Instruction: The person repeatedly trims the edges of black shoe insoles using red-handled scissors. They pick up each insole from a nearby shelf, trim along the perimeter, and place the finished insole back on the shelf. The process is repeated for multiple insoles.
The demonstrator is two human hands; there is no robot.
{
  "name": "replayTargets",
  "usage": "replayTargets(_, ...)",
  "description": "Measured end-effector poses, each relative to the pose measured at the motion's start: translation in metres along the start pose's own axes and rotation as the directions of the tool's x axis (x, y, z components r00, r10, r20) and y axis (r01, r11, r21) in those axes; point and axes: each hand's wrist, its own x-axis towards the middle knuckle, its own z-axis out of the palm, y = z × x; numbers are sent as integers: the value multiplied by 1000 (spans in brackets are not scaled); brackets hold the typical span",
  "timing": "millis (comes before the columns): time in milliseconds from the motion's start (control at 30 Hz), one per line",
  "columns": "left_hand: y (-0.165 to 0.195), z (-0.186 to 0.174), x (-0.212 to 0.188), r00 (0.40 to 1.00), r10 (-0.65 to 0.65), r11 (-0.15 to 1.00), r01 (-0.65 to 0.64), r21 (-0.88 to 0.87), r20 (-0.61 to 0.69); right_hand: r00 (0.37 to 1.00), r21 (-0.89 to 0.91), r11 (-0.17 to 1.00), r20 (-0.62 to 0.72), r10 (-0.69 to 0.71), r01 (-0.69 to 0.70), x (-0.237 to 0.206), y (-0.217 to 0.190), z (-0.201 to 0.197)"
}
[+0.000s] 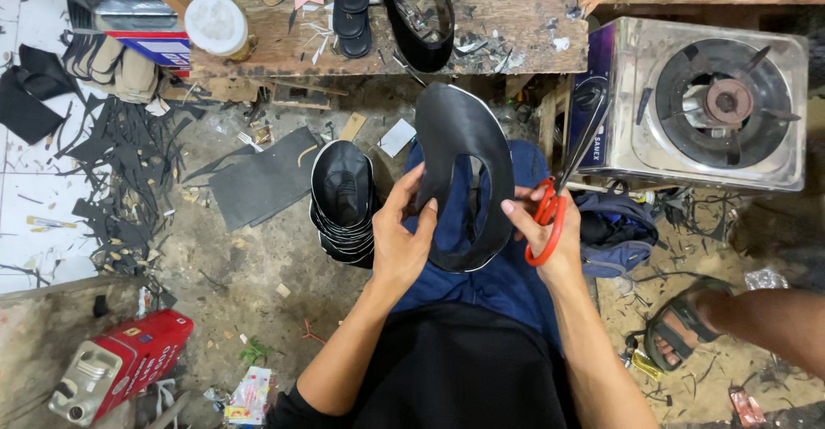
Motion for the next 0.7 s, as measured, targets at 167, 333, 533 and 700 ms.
replayTargets(167, -2, -7, -2, 999, -14, 1000, 13, -17, -44, 998, -6, 1000, -61, -15, 14, -2, -4, 4)
replayTargets(333, -11, -15, -4, 999, 40, 995, -43, -86, -34, 996, 0, 998, -63, -56, 56, -5, -13, 1)
replayTargets(533, -18, -14, 1, 972, -219, 805, 231, -546, 90, 995, -16, 998, -73, -68, 67, -7, -14, -1)
replayTargets(700, -6, -17, 5, 872, -158, 429, 484, -763, 464, 998, 104, 993, 6, -58, 57, -7, -4, 1)
